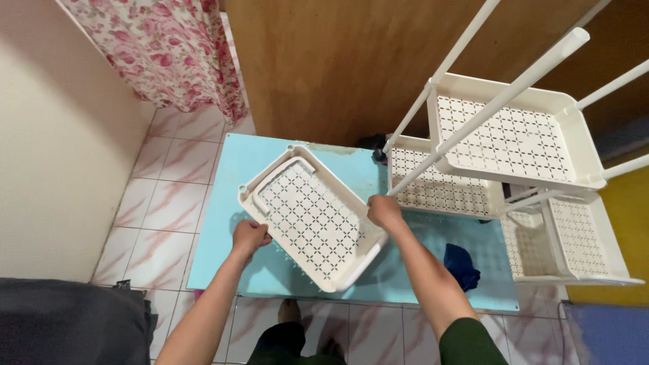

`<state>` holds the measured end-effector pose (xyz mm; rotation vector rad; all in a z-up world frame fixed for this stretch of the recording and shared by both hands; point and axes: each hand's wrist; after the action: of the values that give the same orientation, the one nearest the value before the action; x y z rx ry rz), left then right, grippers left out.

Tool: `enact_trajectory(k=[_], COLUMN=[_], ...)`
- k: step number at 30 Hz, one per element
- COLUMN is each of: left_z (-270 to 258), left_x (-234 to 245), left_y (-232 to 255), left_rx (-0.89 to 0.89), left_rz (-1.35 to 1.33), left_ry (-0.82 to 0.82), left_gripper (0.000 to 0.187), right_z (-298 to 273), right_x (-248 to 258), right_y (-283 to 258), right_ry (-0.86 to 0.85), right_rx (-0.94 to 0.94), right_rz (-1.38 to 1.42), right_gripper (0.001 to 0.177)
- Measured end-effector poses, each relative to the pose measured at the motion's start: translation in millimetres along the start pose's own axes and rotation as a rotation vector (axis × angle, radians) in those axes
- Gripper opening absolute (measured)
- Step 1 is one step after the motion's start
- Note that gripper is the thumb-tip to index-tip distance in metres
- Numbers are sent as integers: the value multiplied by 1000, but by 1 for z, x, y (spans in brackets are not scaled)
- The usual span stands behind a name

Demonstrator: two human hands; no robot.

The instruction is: The person assembles a three-tier white plastic rolling cart by inserting vertical poles into the trays and attaching the top tray with handles. The person secures each component by hand and adjusts the cart's position on a blue table.

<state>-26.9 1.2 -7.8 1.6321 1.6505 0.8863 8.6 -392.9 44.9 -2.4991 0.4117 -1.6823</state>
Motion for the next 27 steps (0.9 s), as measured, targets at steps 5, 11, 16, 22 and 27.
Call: enact_trajectory(k=[5,11,16,22,27], left_z=[-49,-91,-111,-124,-125], left_x=[-13,-39,-53,-65,-67], left_y=[-53,-79,-84,-84,-82], left_rx=[125,208,197,266,262], left_rz=[-322,-492,-555,-578,-563], left_ry=[-71,-77,-68,-39,-42], left_gripper=[21,23,23,23,25], right_z=[30,44,48,55,56], right_x=[16,2,-15,-24,-28], right_y=[-27,-47,-48,-52,-47], right_ry=[-55,-29,-8,-46,-71], right_rx=[-9,28,70,50,42], right_rz=[-144,-207,-223,-204,-202], right_gripper=[26,21,22,24,24])
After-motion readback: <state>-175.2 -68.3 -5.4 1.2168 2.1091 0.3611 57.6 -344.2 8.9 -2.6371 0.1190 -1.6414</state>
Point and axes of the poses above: each hand's wrist, its own z-axis towards the middle knuckle, its own x-axis out of the back of the hand, y = z × x, and after that the axes turned 8 degrees about -y, right-handed
